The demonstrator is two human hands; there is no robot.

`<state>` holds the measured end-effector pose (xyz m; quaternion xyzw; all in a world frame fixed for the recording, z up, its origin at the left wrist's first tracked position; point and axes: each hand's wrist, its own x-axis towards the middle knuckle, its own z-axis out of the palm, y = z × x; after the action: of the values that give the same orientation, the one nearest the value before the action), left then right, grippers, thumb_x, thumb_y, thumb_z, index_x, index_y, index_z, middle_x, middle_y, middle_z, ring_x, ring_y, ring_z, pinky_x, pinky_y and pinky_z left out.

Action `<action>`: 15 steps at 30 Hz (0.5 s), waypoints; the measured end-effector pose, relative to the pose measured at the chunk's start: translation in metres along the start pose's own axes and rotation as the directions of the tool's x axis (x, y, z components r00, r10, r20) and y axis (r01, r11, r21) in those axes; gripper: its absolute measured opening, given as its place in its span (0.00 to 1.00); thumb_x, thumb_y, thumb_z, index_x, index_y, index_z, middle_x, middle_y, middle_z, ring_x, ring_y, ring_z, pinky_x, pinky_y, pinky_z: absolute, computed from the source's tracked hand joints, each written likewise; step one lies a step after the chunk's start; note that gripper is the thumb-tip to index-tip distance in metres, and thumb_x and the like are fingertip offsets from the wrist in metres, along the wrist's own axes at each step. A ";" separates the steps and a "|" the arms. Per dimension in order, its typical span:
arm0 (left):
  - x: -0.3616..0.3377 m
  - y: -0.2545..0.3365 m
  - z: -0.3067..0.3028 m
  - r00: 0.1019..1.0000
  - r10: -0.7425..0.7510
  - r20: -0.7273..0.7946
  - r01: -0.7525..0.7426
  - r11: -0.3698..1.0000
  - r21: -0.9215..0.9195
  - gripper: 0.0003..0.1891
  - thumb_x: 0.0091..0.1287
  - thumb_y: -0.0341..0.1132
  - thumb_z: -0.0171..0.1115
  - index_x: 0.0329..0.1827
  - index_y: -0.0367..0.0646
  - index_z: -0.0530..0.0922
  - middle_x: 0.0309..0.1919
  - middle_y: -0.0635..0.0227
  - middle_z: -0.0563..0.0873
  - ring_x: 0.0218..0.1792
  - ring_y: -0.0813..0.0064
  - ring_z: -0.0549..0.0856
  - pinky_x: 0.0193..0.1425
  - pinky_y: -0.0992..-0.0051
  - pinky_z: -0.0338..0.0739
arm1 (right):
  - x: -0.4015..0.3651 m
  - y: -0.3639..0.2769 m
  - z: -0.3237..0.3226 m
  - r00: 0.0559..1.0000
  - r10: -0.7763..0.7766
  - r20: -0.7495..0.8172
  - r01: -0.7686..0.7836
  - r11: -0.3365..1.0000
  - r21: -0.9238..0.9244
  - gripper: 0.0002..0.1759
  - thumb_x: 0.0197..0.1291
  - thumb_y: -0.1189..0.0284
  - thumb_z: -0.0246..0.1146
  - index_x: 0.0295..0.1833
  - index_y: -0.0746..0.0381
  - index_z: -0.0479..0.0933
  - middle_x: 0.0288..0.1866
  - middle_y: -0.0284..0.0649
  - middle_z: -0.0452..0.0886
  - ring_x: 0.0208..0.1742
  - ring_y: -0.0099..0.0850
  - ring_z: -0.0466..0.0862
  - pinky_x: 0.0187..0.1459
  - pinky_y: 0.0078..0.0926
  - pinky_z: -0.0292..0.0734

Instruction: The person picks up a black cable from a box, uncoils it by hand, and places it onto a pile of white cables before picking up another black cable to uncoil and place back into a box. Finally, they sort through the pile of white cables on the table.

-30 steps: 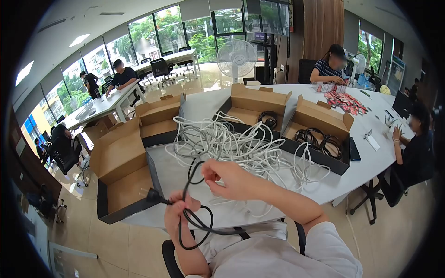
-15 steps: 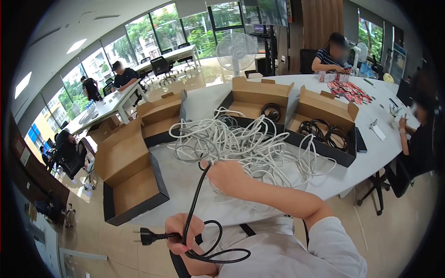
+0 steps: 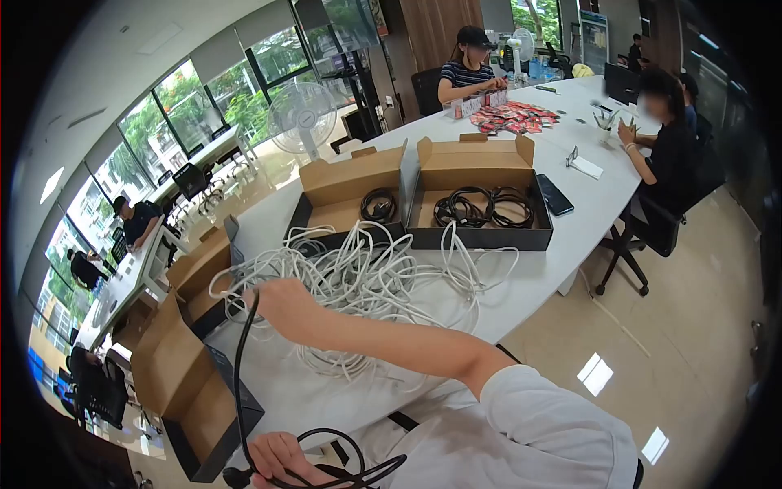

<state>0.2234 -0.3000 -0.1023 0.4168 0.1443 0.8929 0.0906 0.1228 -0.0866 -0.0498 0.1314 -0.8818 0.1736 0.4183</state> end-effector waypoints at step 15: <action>-0.015 -0.032 0.010 0.805 0.108 -0.584 0.129 0.928 0.349 0.08 0.69 0.38 0.59 0.37 0.45 0.71 0.30 0.79 0.76 0.30 0.81 0.71 0.39 0.76 0.65 | 0.014 -0.018 -0.109 0.746 0.209 -0.633 0.152 0.871 0.468 0.10 0.48 0.82 0.66 0.38 0.61 0.83 0.33 0.38 0.84 0.30 0.31 0.80 0.34 0.25 0.77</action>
<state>0.2415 -0.2721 -0.1175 0.1253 0.3341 0.9335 -0.0348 0.1963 -0.0584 0.0287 0.1484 -0.6019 0.4333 0.6542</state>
